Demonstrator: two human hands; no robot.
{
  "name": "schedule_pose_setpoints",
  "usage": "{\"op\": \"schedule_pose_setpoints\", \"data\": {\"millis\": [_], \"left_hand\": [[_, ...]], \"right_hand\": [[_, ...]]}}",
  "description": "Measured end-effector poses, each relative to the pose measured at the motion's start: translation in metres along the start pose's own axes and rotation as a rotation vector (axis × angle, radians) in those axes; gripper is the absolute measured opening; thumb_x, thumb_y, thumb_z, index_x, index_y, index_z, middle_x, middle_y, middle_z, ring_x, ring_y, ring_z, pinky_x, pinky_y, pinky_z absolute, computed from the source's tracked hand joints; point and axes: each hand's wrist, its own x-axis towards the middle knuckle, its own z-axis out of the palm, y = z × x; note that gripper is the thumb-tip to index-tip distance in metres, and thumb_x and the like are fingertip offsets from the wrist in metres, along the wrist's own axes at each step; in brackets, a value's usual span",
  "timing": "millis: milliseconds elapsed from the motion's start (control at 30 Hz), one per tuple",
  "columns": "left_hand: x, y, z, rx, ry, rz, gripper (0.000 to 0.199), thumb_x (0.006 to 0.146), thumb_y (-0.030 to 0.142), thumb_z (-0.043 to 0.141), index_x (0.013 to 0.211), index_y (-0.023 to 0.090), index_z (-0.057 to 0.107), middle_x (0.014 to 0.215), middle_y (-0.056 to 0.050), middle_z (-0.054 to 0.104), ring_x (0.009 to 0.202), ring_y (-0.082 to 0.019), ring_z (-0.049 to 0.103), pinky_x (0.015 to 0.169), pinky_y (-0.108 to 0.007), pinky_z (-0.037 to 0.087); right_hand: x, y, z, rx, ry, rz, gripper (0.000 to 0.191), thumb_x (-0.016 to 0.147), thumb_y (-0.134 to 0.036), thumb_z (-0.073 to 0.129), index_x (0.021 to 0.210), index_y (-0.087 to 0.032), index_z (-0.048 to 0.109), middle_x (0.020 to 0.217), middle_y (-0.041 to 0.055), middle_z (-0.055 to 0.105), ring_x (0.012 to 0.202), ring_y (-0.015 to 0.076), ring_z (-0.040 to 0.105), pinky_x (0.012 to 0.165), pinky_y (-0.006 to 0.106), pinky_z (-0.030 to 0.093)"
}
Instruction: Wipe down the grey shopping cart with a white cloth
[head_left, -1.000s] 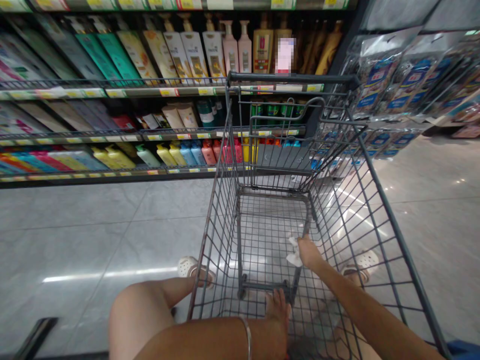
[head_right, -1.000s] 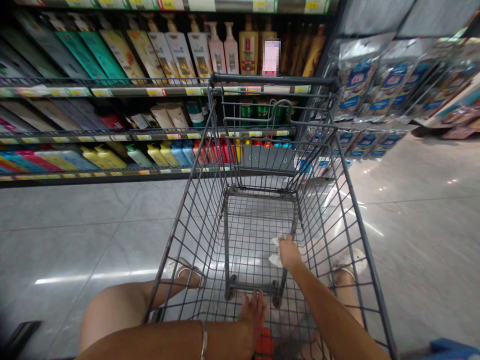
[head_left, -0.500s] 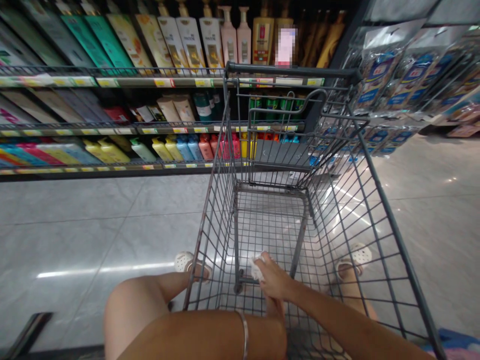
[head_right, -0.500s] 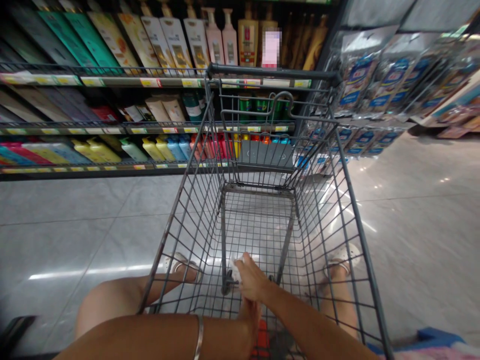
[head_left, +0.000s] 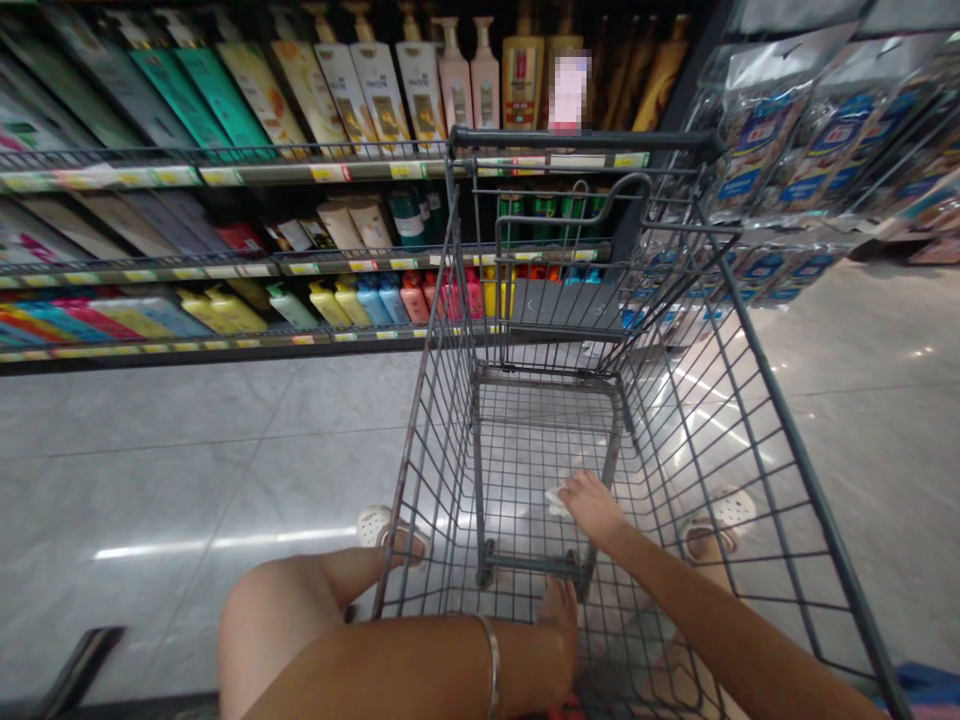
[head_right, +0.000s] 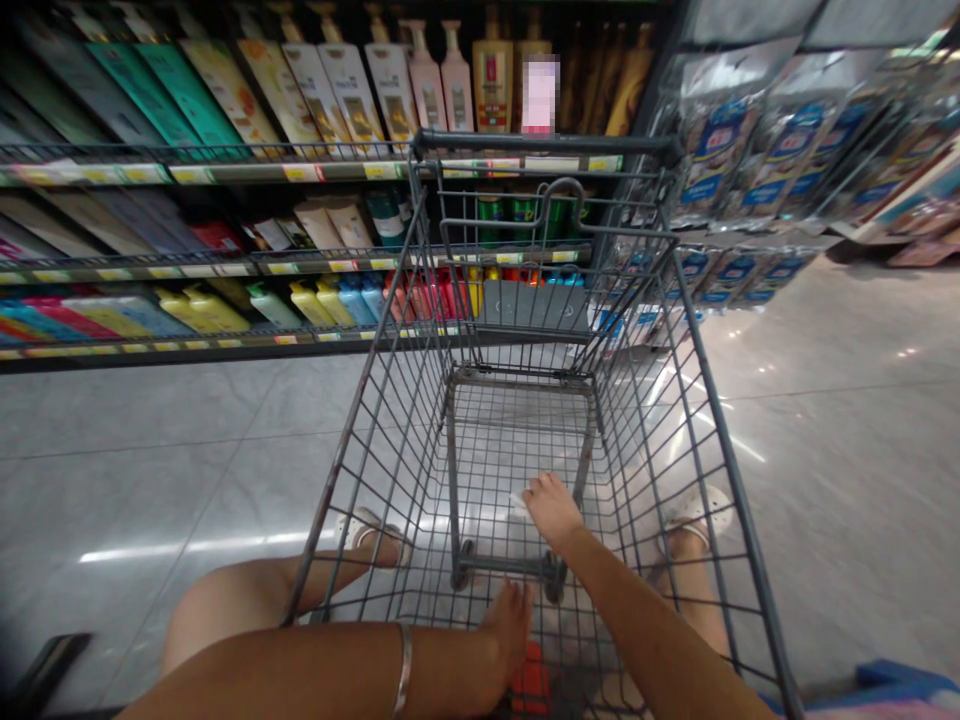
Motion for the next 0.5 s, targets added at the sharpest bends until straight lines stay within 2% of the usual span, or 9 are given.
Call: {"op": "schedule_pose_setpoints", "data": {"millis": [100,233,400,500], "left_hand": [[0.002,-0.011,-0.012,0.081,-0.117,0.092,0.031,0.087,0.032,0.059,0.115,0.02,0.059,0.131,-0.008,0.055,0.121,-0.024,0.051,0.103,-0.051,0.043],[0.002,-0.023,-0.028,0.093,-0.195,0.205,0.023,0.087,0.03,0.06,0.106,0.017,0.062,0.117,-0.006,0.062,0.111,-0.021,0.057,0.095,-0.046,0.048],[0.005,-0.024,-0.037,0.09,-0.245,0.226,0.02,0.088,0.03,0.059,0.102,0.018,0.063,0.112,-0.006,0.063,0.107,-0.019,0.059,0.092,-0.043,0.05],[0.011,-0.022,-0.039,0.072,-0.27,0.213,0.024,0.088,0.033,0.058,0.107,0.019,0.061,0.114,-0.006,0.062,0.104,-0.019,0.06,0.09,-0.041,0.051]], "right_hand": [[0.001,0.018,-0.005,-0.014,0.004,0.145,0.031,0.091,-0.036,0.057,0.115,-0.017,0.058,0.121,0.0079,0.059,0.109,0.021,0.058,0.094,0.045,0.048],[0.002,0.023,-0.006,0.01,-0.002,0.239,0.036,0.091,-0.036,0.056,0.122,-0.018,0.054,0.121,0.0078,0.059,0.104,0.0203,0.06,0.089,0.043,0.051],[0.006,-0.002,0.002,0.086,-0.034,0.224,0.035,0.091,-0.035,0.058,0.121,-0.018,0.055,0.122,0.0079,0.058,0.104,0.0202,0.06,0.088,0.042,0.052],[0.005,-0.024,0.006,0.164,-0.038,0.16,0.033,0.09,-0.035,0.058,0.119,-0.017,0.056,0.122,0.0077,0.057,0.104,0.0203,0.059,0.089,0.042,0.051]]}}
